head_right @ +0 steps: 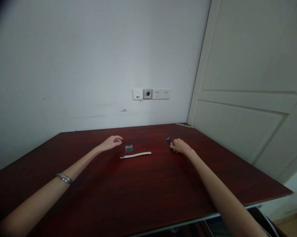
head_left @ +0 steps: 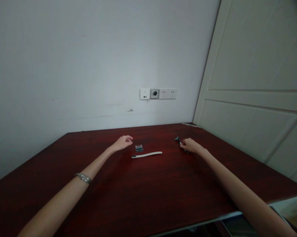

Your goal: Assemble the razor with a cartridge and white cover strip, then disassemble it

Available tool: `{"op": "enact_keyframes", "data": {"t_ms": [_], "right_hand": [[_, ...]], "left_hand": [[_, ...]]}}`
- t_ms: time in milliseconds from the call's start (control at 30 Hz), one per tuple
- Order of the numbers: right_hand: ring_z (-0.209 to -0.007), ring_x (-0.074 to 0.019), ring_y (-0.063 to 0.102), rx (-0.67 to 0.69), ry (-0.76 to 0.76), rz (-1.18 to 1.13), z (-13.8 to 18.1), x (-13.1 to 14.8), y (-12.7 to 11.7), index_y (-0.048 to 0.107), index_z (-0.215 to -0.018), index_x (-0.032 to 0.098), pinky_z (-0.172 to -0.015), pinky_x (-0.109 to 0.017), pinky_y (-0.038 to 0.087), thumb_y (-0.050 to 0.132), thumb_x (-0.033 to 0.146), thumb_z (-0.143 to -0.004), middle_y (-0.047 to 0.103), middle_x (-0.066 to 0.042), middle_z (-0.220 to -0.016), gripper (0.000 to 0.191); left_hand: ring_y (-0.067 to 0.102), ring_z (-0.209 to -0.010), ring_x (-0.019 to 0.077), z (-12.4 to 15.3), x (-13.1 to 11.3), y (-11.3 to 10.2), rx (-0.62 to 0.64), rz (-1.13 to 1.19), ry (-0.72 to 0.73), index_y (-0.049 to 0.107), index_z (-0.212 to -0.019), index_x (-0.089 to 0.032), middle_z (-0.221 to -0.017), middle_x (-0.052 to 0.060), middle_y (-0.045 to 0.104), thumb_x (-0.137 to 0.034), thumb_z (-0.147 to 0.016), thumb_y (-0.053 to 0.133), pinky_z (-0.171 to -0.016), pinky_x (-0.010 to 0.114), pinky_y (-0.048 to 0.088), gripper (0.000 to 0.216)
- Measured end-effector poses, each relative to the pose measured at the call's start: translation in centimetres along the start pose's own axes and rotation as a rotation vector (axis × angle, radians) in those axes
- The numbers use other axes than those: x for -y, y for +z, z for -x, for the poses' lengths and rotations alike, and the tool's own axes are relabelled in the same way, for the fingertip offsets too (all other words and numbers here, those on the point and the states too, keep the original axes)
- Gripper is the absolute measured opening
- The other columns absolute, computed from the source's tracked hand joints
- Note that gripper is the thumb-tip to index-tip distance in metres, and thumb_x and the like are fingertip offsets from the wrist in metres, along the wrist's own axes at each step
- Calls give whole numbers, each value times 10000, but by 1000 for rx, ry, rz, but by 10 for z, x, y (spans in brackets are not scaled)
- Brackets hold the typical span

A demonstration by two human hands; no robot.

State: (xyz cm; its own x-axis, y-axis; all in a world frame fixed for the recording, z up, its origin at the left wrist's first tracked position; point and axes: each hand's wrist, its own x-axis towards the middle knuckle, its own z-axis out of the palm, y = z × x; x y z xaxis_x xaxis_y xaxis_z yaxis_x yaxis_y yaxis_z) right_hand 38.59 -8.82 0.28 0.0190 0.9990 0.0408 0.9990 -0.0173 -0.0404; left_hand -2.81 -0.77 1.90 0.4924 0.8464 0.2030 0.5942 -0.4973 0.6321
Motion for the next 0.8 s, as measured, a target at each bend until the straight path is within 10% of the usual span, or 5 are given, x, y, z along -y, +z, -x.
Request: {"op": "enact_keyframes", "data": {"t_ms": [267, 800], "right_hand": [[-804, -250, 634, -59, 61, 91, 15, 25, -17, 658, -845, 137, -640, -283, 425, 444, 473, -813, 657, -141, -876, 399], [-935, -190, 577, -34, -616, -123, 24, 154, -11, 622, -1076, 242, -693, -241, 428, 461, 379, -852, 554, -63, -1072, 308]], "left_hand": [[638, -809, 201, 2, -3, 10, 4, 183, -76, 605, -952, -106, -855, 94, 691, -295, -632, 626, -758, 316, 488, 372], [643, -796, 178, 0, 12, 28, -80, 188, -52, 638, -883, -123, -835, 71, 689, -187, -613, 650, -785, 314, 502, 278]]}}
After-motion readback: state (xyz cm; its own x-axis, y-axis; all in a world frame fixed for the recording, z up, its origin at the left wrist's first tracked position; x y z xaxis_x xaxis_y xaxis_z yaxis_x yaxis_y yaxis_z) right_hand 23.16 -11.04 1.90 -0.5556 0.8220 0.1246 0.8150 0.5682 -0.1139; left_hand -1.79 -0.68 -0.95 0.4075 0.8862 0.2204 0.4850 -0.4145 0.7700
